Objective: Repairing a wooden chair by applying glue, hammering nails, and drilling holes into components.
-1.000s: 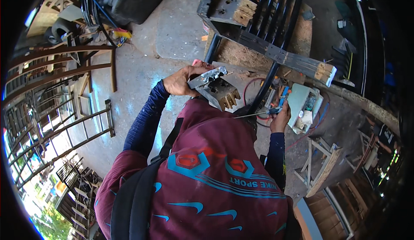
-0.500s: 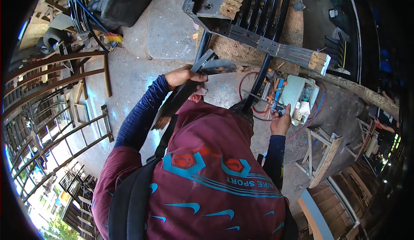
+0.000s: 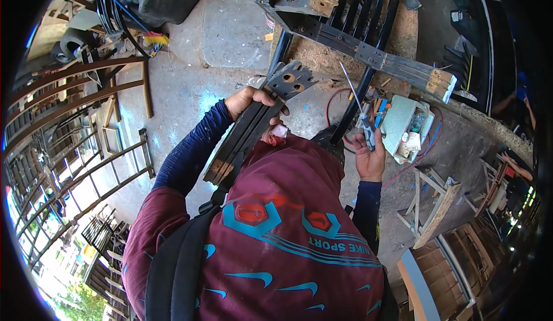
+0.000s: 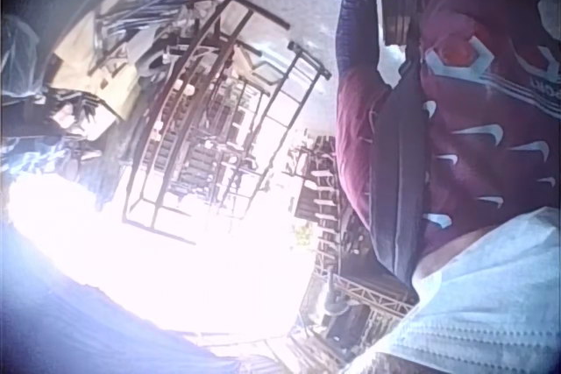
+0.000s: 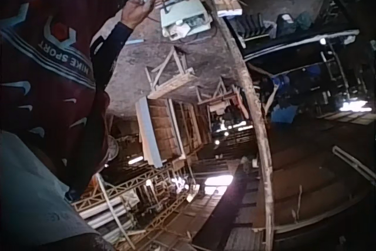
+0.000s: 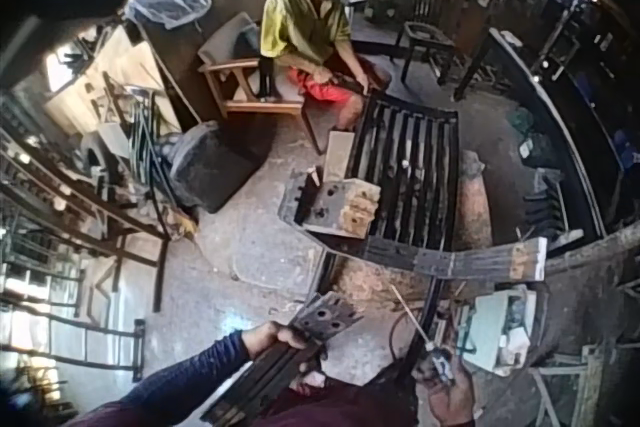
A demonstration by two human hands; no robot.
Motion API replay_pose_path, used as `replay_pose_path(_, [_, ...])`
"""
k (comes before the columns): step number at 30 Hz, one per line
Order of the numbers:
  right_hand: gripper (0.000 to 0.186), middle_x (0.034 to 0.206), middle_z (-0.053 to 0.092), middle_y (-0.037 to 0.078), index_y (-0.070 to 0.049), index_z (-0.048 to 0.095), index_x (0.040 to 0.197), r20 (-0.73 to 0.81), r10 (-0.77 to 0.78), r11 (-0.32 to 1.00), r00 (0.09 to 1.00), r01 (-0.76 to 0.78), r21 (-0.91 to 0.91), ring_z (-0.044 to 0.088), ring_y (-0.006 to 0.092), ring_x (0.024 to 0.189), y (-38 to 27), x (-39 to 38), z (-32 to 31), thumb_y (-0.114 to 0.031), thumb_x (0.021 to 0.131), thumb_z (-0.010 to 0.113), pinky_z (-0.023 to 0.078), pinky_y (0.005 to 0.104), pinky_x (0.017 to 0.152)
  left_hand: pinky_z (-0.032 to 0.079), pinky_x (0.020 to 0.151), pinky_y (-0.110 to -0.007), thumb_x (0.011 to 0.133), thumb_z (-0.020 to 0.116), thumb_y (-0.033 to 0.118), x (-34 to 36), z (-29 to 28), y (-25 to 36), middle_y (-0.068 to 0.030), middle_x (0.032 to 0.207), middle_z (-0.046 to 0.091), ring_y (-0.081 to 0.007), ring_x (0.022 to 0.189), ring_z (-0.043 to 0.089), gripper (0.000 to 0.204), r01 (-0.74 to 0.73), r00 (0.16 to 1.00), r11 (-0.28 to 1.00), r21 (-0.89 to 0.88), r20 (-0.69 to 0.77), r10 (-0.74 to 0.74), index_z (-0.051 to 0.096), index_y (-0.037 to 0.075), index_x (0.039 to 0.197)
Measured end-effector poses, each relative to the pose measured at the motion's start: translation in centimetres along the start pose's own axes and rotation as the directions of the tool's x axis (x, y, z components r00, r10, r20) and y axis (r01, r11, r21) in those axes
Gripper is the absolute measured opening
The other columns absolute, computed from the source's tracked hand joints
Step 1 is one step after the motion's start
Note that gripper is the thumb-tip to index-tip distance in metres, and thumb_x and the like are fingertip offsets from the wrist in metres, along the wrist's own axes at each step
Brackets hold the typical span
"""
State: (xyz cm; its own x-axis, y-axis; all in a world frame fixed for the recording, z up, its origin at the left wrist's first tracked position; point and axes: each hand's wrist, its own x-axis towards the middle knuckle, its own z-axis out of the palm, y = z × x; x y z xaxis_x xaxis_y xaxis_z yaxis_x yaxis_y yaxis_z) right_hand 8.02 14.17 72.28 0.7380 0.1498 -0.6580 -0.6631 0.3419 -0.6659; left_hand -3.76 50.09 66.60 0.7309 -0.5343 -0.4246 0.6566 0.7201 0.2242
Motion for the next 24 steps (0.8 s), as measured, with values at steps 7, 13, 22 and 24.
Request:
replay_pose_path(7, [0.041, 0.104, 0.064, 0.007, -0.005, 0.050, 0.143, 0.312, -0.077, 0.961, 0.947, 0.154, -0.231, 0.063, 0.0158, 0.084, 0.9, 4.1, 6.0, -0.020, 0.104, 0.053, 0.058, 0.0377, 0.070, 0.054, 0.080, -0.036, 0.085, 0.060, 0.025, 0.0, -0.3, -0.1, -0.0195, 0.090, 0.067, -0.0245, 0.080, 0.065, 0.051, -0.088, 0.991, 0.996, 0.006, 0.099, 0.087, 0.060, -0.015, 0.115])
replay_pose_path(13, [0.042, 0.109, 0.059, 0.008, -0.010, 0.051, 0.143, 0.260, -0.095, 0.753, 0.961, 0.240, -0.612, 0.063, 0.0172, 0.086, 2.2, 13.0, 10.2, -0.009, 0.101, 0.053, 0.057, 0.0327, 0.067, 0.054, 0.082, -0.035, 0.086, 0.060, 0.028, -0.8, 0.2, 0.2, -0.0163, 0.089, 0.065, -0.0233, 0.081, 0.064, 0.050, -0.071, 0.992, 0.994, 0.080, 0.108, 0.062, 0.060, -0.011, 0.117])
replay_pose_path(22, [0.052, 0.132, 0.043, 0.024, -0.005, 0.046, 0.147, 0.395, -0.426, -0.263, 0.814, 0.306, -0.915, 0.050, 0.0419, 0.121, 2.1, 22.6, 16.0, -0.008, 0.095, 0.054, 0.046, 0.0435, 0.103, 0.052, 0.080, -0.033, 0.080, 0.073, 0.013, -4.5, 2.3, 1.6, -0.0116, 0.089, 0.070, -0.0176, 0.084, 0.065, 0.032, 0.017, 0.901, 0.668, 0.744, -0.300, 0.312, 0.066, -0.006, 0.105])
replay_pose_path(24, [0.049, 0.129, 0.044, 0.024, -0.006, 0.048, 0.145, 0.399, -0.405, -0.399, 0.822, 0.234, -0.887, 0.051, 0.0418, 0.120, 1.2, 23.5, 16.6, -0.012, 0.097, 0.056, 0.047, 0.0441, 0.101, 0.051, 0.076, -0.035, 0.075, 0.075, 0.013, -5.0, 3.0, 2.1, -0.0133, 0.080, 0.066, -0.0211, 0.079, 0.064, 0.035, 0.080, 0.841, 0.281, 0.956, -0.216, 0.496, 0.065, -0.004, 0.104])
